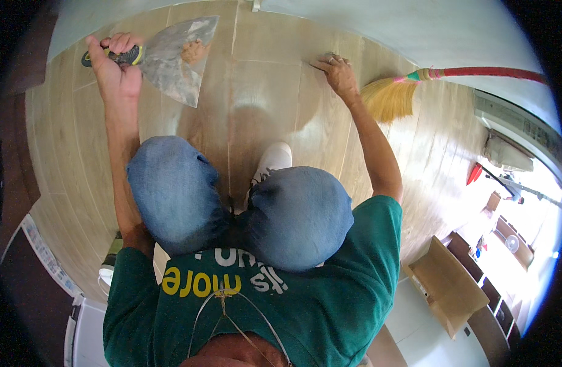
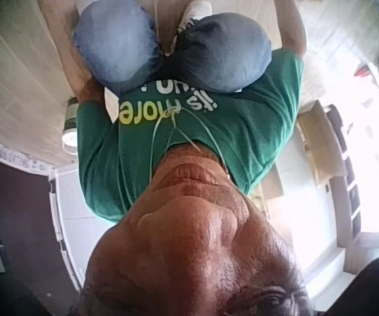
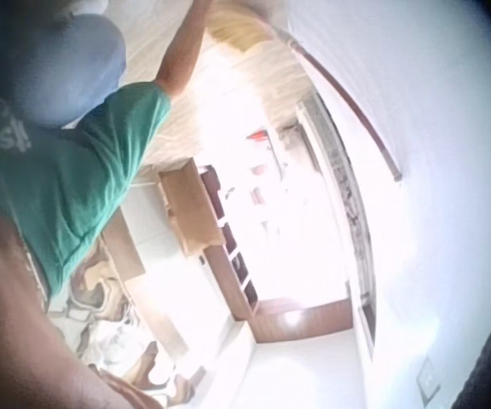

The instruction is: The person applies grout into the gaps between floor tiles using a small trowel and a putty knife. They scrape excess grout from the tile surface and move across the room to treat multiple sections of the tiled floor.

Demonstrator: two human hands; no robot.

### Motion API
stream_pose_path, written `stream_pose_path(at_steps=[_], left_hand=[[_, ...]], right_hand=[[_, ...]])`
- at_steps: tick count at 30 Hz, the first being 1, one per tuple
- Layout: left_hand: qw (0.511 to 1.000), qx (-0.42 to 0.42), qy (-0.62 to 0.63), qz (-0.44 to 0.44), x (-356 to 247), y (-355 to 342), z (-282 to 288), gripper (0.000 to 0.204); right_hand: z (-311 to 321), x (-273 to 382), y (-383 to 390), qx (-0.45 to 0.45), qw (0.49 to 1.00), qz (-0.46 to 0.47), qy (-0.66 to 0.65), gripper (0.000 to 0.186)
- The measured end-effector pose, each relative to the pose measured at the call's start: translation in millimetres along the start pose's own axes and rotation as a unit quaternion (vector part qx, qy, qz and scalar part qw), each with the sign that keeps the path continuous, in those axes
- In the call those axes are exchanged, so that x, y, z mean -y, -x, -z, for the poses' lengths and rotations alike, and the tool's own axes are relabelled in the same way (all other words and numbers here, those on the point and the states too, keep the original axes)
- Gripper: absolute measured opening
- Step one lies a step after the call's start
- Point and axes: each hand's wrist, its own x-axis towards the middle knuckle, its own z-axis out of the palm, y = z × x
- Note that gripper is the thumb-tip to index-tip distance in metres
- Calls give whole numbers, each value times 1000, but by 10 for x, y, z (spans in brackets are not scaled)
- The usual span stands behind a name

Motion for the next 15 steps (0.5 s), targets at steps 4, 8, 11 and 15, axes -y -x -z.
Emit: stream_pose_path(at_steps=[4,8,11,15], left_hand=[[1000,5,-11,4,97,-32,-1,34],[1000,13,10,21,17,-8,13,34],[1000,19,18,8,-53,7,28,34],[1000,12,23,2,-12,-45,35,33]], right_hand=[[5,-24,-5,8,997,-74,-14,41],[-55,215,-19,-47,998,-34,5,41],[-48,165,124,-24,1000,1,-6,40],[61,-183,64,30,996,-23,-79,37]])
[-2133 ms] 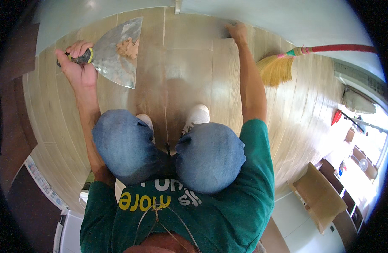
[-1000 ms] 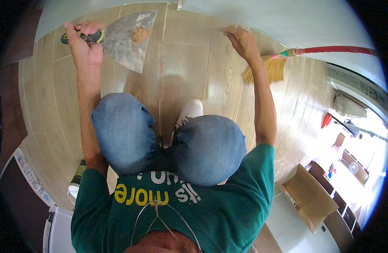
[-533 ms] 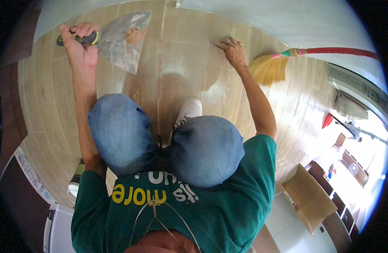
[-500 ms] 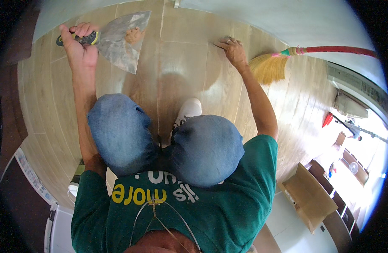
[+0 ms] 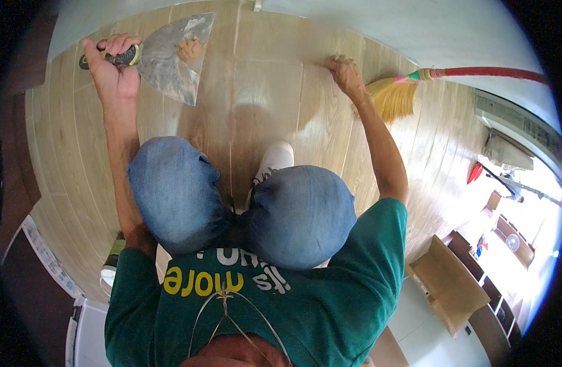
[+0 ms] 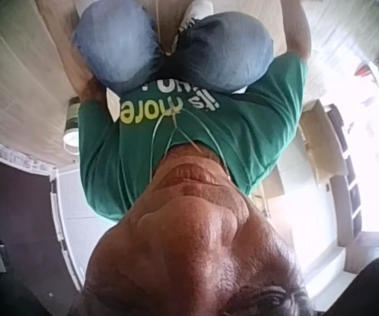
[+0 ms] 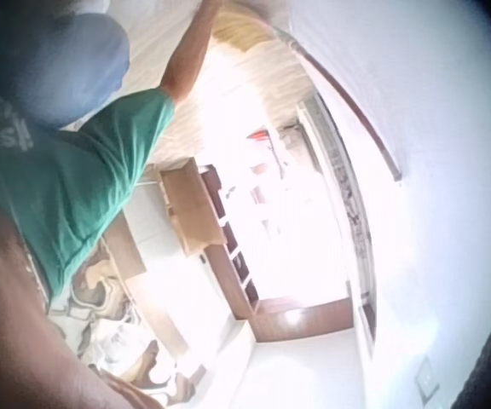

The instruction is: The person applies grout into the gaps between floor tiles using a small trowel and a putty knife. They scrape excess grout from the tile surface and move across the room to treat multiple sections of the tiled floor.

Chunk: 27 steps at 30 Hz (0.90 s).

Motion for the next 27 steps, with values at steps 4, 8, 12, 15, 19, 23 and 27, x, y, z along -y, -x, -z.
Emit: stream_pose_path(at_steps=[4,8,12,15,19,23,27], left_hand=[[999,-4,-32,-1,-54,81,-69,34],[1000,16,-13,22,28,37,-22,35],[999,-1,-35,-18,-55,58,-33,34],[999,1,-33,-19,-38,43,-74,34],[1000,-10,-15,1,-2,20,5,35],[1000,-3,8,0,37,33,-11,35],[997,-66,-27,-30,65,32,-58,40]], right_hand=[[-126,-26,-601,-74,992,-100,-1,34],[-449,-273,-699,-76,988,-124,52,33],[-423,-2,-572,-63,995,-52,52,34],[-430,164,-186,-95,994,2,59,35],[39,591,95,30,999,-27,26,34],[322,928,155,-117,966,-103,-207,32],[994,2133,-206,-306,872,-88,-371,34]])
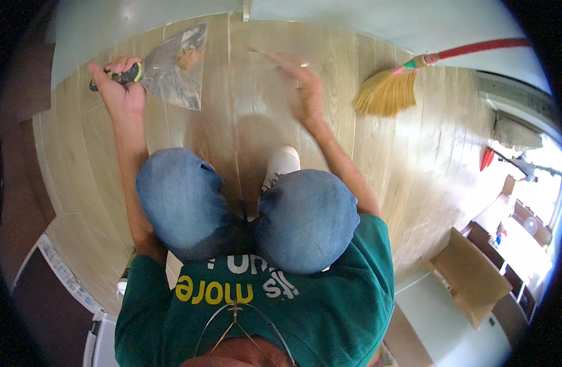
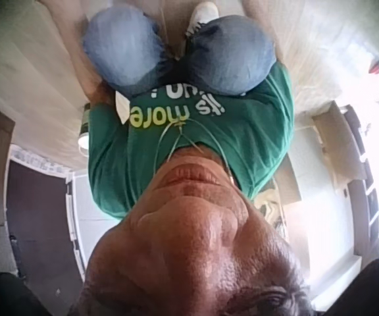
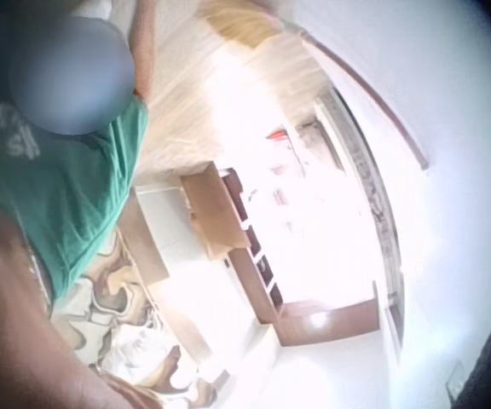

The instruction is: The person applies grout into the gaps between floor tiles using a small trowel and a putty knife. They scrape excess grout from the tile surface and move across the room to treat multiple sections of the tiled floor.

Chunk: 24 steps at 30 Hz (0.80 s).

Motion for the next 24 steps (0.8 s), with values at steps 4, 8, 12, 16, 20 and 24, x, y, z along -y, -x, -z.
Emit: stream_pose_path(at_steps=[4,8,12,16,20,24], left_hand=[[997,-8,57,49,28,-74,53,43],[997,39,54,39,-173,-21,55,45],[991,-31,-110,-70,-143,65,-24,44],[991,97,57,69,-351,-54,-144,42],[965,197,65,163,-343,80,-1188,38],[954,218,58,196,-21,986,-1829,38]], right_hand=[[-621,314,-155,-99,968,231,-23,39],[-818,288,-128,-71,947,309,43,37],[-637,75,94,-66,955,279,71,39],[-191,46,-51,66,985,93,-131,27],[706,898,-768,146,881,-116,-435,40],[1096,1221,-363,211,834,-145,-488,41]])
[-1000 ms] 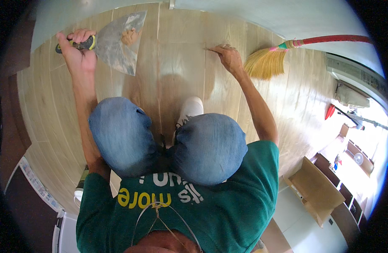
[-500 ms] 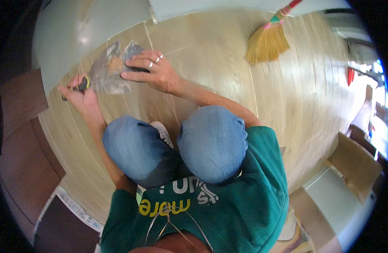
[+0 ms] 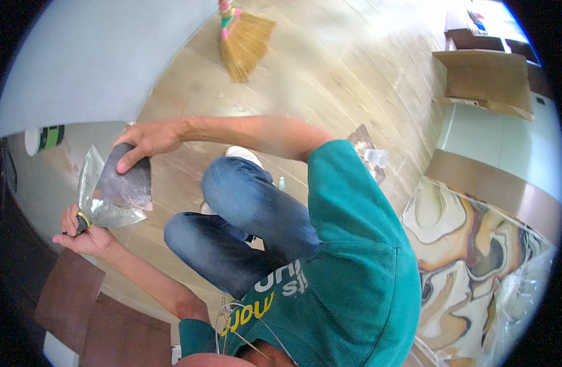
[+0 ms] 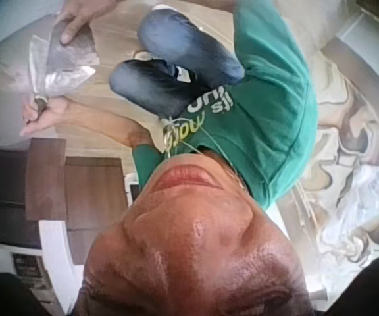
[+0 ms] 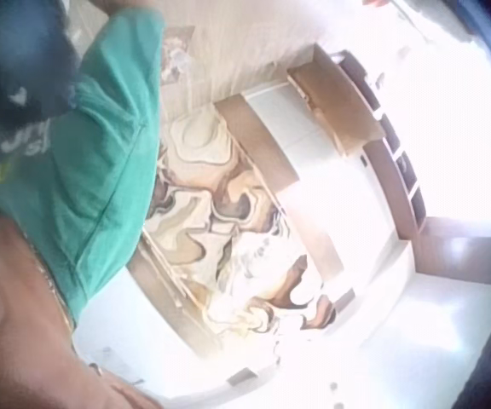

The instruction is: The person applies grout into the gaps between floor tiles using a small trowel and a putty knife. They scrape excess grout from the tile surface and move across the room to treat multiple sections of the tiled floor.

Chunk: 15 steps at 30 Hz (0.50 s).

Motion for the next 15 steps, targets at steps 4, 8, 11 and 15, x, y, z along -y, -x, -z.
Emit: stream_pose_path(at_steps=[4,8,11,15], left_hand=[[997,9,4,75,181,89,-1067,40],[993,2,-67,92,235,493,-2186,40],[980,-111,35,160,656,841,-3147,37],[970,-91,-105,201,1427,991,-4214,36]], right_hand=[[-136,558,773,-162,972,-49,164,50],[-807,1259,1756,-305,949,-70,33,44],[-1629,2372,2270,-330,894,38,-301,35],[-1788,3148,2877,-370,911,24,-181,32]])
